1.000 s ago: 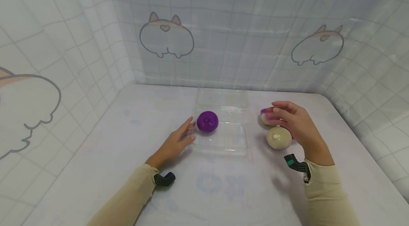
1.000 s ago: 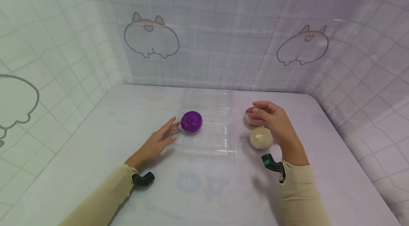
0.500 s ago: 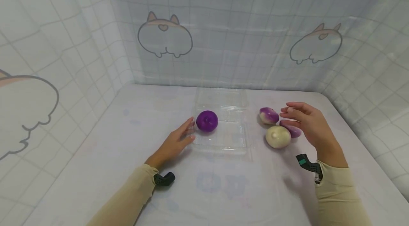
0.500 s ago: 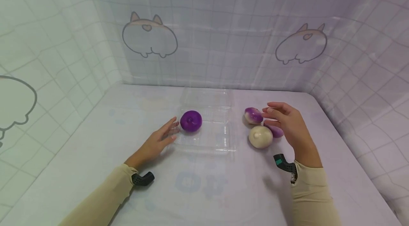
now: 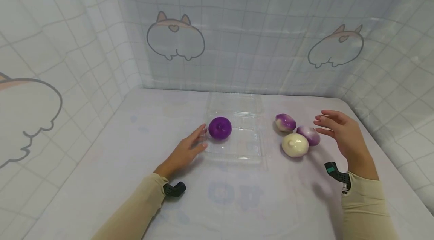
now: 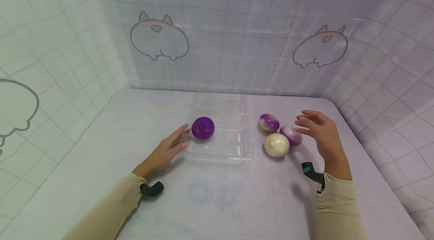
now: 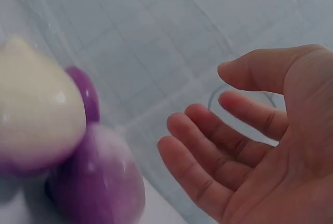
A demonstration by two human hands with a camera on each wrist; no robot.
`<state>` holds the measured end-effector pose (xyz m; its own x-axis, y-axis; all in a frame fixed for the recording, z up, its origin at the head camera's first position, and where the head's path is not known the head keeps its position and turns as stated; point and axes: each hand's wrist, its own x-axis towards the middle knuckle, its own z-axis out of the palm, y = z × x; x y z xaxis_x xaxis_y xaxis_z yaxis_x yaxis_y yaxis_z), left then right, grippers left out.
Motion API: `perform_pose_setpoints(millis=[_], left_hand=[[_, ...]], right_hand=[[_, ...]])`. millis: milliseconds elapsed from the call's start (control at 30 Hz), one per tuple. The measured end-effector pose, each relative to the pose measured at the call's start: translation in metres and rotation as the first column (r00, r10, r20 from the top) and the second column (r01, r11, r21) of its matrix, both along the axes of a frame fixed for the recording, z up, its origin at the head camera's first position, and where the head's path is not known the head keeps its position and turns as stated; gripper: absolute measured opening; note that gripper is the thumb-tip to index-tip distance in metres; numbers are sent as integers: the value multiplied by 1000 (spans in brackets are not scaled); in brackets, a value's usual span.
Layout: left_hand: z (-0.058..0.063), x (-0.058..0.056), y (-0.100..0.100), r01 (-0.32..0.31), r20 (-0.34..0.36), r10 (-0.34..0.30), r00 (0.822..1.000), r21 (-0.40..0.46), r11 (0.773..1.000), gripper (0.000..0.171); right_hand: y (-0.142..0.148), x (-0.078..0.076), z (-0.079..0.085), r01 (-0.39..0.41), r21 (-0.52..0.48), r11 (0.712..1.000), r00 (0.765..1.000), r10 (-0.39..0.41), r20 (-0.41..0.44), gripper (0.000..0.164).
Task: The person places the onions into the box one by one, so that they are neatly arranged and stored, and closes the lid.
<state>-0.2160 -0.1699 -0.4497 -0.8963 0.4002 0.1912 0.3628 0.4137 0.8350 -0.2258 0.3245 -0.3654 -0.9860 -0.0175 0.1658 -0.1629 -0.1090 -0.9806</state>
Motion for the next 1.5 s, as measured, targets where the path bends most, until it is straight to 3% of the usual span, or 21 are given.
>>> perform_pose_setpoints(millis=[367,600,767,900,1167,1400,1500], left_hand=[[2,1,0,-1,-9,1,1000,-19,1000,70],[1,1,1,2,0,-2,1000,-14,1000,70],[0,0,1,0,4,0,1000,-11,1000,70],[1,1,1,0,-4,0,1000,-15,1000,70],[3,2,1,4,-11,-5,1000,-19,1000,70],[1,1,0,4,4,-4,1000,-1,1000,70],[16,9,3,9,19,-10,1000,3,1000,69]], right_hand=[[16,-2,-18,86,78,993,995,-90,50,24],[25,-3,-36,51,114,992,993,-62,95,19],[30,-4,-45,24,221,975,989,-55,135,20],[29,-5,-49,-3,318,948,989,-45,144,28],[23,-8,-53,-26,478,878,980,-71,184,70],[19,-8,-53,-68,550,833,975,-62,214,74],[18,-8,-52,-98,583,806,974,-43,222,74]])
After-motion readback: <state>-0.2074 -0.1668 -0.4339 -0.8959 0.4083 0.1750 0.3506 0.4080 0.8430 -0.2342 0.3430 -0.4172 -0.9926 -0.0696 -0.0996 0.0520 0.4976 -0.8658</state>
